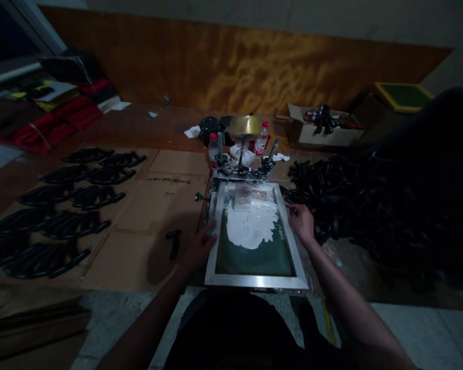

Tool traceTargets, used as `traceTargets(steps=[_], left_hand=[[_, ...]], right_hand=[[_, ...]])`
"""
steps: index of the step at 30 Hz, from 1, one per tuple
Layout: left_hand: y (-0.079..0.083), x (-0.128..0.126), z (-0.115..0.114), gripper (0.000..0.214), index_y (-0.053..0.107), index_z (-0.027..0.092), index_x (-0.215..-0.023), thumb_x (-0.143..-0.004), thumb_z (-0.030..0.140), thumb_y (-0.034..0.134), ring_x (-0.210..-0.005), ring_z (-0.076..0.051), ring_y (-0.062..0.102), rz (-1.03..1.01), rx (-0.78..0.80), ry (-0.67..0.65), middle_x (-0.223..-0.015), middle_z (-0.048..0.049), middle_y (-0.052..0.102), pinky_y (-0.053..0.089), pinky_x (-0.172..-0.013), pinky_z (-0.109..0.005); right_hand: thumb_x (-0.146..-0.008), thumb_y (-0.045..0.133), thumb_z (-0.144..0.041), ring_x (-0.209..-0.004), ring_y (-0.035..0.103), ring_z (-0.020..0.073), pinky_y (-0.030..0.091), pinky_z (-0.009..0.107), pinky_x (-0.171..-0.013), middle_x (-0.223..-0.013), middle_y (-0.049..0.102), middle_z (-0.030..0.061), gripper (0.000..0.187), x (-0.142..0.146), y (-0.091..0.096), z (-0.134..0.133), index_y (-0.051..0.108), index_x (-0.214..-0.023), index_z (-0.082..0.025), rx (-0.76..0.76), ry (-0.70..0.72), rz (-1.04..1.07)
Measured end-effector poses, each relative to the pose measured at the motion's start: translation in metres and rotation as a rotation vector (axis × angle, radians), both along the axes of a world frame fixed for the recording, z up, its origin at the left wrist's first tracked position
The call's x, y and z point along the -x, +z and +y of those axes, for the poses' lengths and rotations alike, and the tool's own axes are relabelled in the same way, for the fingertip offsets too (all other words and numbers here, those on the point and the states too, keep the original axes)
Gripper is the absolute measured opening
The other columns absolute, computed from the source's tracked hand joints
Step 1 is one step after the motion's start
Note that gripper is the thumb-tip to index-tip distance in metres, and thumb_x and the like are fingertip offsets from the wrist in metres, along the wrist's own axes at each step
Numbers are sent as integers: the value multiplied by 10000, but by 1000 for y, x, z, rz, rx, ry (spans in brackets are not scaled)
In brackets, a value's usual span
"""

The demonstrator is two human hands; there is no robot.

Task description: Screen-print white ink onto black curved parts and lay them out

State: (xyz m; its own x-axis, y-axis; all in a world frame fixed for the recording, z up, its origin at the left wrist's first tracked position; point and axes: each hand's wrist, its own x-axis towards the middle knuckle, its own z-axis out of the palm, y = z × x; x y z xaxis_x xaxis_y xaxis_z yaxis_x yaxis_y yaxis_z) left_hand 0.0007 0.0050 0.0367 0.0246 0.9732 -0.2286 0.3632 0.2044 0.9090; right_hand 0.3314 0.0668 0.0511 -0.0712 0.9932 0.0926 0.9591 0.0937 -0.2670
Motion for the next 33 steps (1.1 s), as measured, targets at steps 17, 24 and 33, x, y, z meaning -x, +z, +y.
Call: traceTargets(steps=[17, 24, 33], left_hand=[[-52, -6, 4, 640, 476, 145, -1447, -878, 428, 555, -1008, -261, 682, 0, 59, -48, -1182, -130, 710, 519, -907, -384], [-50, -5, 5, 694, 463, 134, -1443, -854, 486, 568, -843, -235, 676, -32, 95, -43, -950, -84, 721, 535, -756, -353], [-1, -2, 6, 683, 488, 155, -1428, -832, 476, 585, -767, -219, 655, -45, 82, -22, -838, -47, 709, 527, -687, -346]], right_hand=[[-823, 538, -93, -923, 606, 195, 412, 271, -749, -974, 694, 58, 215, 68, 13, -19, 674, -954, -196, 252, 815, -104], [-850, 551, -115, -874, 575, 210, 431, 301, -747, -930, 666, 100, 167, 70, -12, -33, 653, -974, -158, 0, 674, -15], [-907, 633, -318, -978, 654, 243, 497, 325, -808, -1178, 688, 93, 558, 75, 42, 35, 495, -1443, -248, 12, 311, 57]])
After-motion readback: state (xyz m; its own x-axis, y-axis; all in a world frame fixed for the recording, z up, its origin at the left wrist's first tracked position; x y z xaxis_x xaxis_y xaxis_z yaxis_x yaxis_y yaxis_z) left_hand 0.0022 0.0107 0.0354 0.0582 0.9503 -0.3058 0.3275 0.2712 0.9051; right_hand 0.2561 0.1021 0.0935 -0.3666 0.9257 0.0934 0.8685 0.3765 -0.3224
